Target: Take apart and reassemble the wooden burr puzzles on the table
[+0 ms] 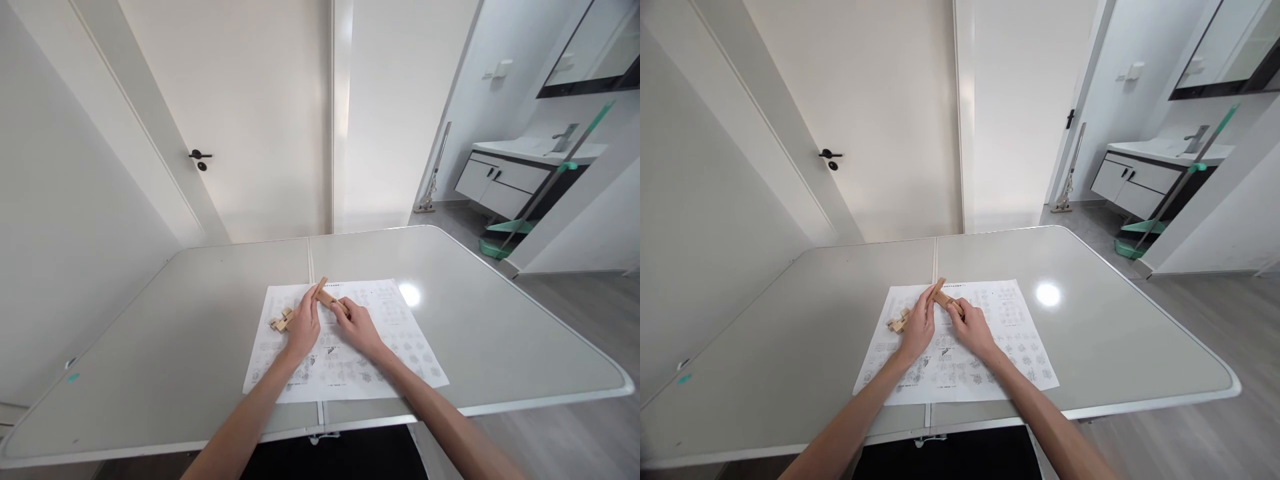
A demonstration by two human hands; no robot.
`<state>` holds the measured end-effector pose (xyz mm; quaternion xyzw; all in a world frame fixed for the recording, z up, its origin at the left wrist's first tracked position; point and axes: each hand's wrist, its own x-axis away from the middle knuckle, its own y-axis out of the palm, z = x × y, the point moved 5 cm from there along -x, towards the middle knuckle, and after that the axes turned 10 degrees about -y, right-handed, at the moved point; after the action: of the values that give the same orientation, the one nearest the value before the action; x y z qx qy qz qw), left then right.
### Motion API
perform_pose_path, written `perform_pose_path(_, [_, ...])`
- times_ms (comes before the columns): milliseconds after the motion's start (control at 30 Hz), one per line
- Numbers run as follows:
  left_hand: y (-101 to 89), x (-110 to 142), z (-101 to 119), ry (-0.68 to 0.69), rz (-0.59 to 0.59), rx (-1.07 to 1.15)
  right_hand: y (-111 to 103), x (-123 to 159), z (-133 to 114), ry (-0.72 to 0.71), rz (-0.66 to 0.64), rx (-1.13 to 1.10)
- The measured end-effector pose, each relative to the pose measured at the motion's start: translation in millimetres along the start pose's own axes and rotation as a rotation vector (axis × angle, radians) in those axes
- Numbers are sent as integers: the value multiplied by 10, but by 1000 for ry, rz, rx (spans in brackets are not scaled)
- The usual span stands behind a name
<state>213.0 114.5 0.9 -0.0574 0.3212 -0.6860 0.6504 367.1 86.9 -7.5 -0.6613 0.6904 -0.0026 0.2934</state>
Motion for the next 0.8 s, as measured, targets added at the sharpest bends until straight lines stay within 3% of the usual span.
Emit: perform_pose_path(800, [53, 46, 80, 48, -95, 47, 25, 24, -44, -37, -3, -34])
